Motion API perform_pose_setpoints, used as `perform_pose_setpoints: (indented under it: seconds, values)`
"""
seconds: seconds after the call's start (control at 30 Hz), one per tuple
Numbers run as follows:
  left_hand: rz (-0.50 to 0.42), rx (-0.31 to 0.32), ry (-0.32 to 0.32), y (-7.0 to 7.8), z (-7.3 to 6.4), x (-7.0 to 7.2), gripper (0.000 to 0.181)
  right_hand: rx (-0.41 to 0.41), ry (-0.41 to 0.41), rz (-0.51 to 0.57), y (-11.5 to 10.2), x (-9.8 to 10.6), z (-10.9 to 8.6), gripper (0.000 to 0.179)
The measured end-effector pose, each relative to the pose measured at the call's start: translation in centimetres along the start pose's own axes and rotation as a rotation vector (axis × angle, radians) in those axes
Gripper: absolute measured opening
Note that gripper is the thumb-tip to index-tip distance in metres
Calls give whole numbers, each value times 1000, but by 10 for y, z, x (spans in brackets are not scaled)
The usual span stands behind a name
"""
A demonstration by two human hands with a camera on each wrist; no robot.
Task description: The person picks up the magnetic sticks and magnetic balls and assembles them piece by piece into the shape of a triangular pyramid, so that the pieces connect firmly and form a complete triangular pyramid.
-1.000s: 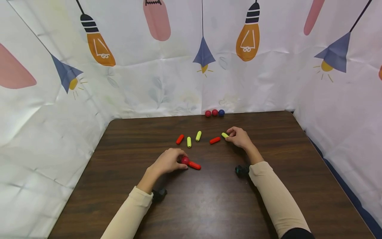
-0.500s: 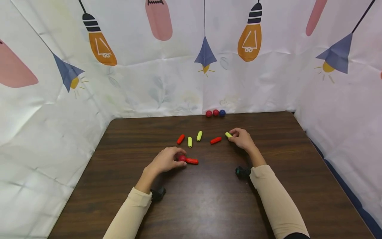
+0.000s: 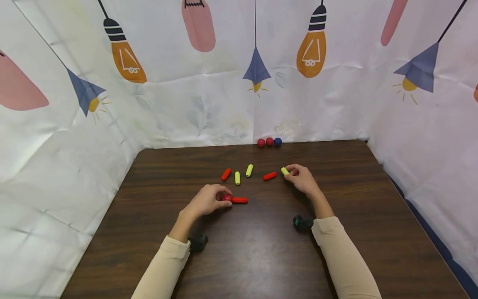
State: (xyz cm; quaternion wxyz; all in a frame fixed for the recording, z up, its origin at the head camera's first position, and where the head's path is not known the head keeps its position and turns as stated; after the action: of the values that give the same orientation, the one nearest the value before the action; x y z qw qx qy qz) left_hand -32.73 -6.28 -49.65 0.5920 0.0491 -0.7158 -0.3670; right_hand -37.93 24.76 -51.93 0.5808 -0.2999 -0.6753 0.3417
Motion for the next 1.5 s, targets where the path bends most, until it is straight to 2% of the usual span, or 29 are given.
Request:
perform_pose_setpoints:
  seconds: [0.27,0.43,0.57,0.73,0.9,1.03,1.23,1.5]
  values:
    - [-43,6,10,-3,0,1,27,-41,9,-74,0,2,4,37]
    - [-61,8,9,-3,-1,1,27,-77,-31,-134,0,1,9,37]
    - [-79,17,10,-3,-1,2,25,-74,-78,-156,-2,2,16,40]
    - [-100,7,4,-3,1,1,26,-47,-78,-171,-8,14,36,42]
    - [-110,9,13,-5,0,2,26,7,-51,-153,-21,24,67,44]
    - [-109,24,20,-8,-1,2,27,29,-73,-130,-28,24,93,50]
    - [-119,-17,5,-1,2,-1,28,37,-86,-188,-32,29,116,55]
    - [-118,13,12,-8,-1,4,27,110,-142,-230,-43,11,138,51]
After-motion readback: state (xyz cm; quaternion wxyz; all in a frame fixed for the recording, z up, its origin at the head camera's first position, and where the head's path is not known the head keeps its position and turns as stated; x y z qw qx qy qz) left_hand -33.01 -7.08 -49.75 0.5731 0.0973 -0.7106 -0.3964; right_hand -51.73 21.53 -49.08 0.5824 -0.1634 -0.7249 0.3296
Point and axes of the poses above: each hand's wrist, its own z-axis towards the middle knuckle, its own x-axis out of the back of the hand, y = z × x, the point moved 10 cm from there along z, towards the middle knuckle, and after that the axes turned 1 degree about -z, right-handed, at the moved point
